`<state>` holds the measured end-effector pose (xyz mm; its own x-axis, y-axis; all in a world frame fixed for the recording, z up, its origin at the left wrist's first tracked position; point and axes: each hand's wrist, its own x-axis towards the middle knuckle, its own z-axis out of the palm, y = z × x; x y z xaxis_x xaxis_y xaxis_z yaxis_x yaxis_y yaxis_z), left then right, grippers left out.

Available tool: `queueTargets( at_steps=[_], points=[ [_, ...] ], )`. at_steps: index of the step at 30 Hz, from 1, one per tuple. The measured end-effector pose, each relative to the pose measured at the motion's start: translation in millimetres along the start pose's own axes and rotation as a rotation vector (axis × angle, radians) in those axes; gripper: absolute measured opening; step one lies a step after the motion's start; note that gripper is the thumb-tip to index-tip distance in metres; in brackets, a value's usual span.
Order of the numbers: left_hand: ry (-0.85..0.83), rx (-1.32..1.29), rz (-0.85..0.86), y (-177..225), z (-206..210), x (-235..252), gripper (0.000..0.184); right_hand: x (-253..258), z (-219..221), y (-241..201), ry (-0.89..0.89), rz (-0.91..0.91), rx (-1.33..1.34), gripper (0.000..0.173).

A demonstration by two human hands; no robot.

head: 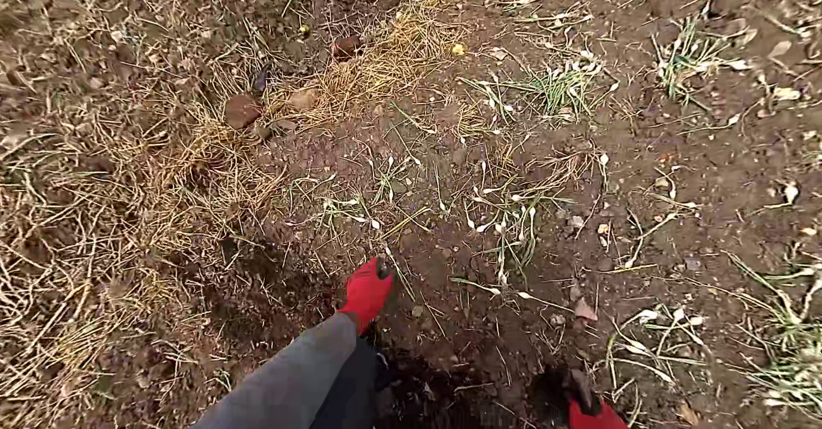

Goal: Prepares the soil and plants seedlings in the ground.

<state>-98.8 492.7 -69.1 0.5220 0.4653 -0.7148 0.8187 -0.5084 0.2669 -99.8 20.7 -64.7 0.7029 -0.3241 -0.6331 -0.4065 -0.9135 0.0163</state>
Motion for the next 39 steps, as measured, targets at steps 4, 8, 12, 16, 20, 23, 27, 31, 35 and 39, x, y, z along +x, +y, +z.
queueTargets(
  at_steps=[4, 8, 12, 16, 20, 23, 27, 31, 35, 39],
  points=[
    [-0.006, 0.053, -0.11, 27.9, 25.8, 21.0, 0.071, 4.9, 0.9, -8.2, -0.019, 0.051, 0.006, 0.047],
    [-0.003, 0.055, 0.018, 17.7, 14.4, 24.0, 0.057, 5.2, -14.6, -24.6, -0.062, 0.136, 0.006, 0.04],
    [-0.022, -0.103, 0.025, 3.2, 22.0, 16.2, 0.047, -7.9, -9.5, -13.0, -0.087, 0.177, 0.014, 0.041],
    [-0.072, -0.301, -0.077, 31.5, 31.8, 23.5, 0.058, -3.2, -6.5, -11.5, -0.027, 0.172, 0.082, 0.036],
    [-0.151, -0.221, -0.124, 22.0, 19.0, 20.7, 0.052, -18.7, -5.8, -8.8, -0.062, 0.161, 0.089, 0.034],
    [-0.114, -0.141, -0.132, 29.9, 15.6, 37.6, 0.05, -9.9, -7.9, -19.9, -0.035, 0.178, 0.098, 0.034],
    [-0.064, -0.12, -0.078, 23.7, 22.3, 33.6, 0.048, -7.2, -10.5, -20.8, -0.054, 0.221, 0.071, 0.036],
    [-0.069, -0.292, -0.103, 23.6, 28.6, 27.6, 0.052, -6.6, -11.1, -12.1, -0.055, 0.18, 0.051, 0.032],
    [-0.01, -0.164, -0.167, 33.7, 34.2, 23.3, 0.047, -0.9, -15.5, -7.1, -0.073, 0.166, 0.031, 0.031],
    [-0.017, -0.182, -0.2, 34.1, 33.8, 28.0, 0.038, 5.5, -14.7, -9.3, -0.077, 0.186, 0.017, 0.034]
  ],
)
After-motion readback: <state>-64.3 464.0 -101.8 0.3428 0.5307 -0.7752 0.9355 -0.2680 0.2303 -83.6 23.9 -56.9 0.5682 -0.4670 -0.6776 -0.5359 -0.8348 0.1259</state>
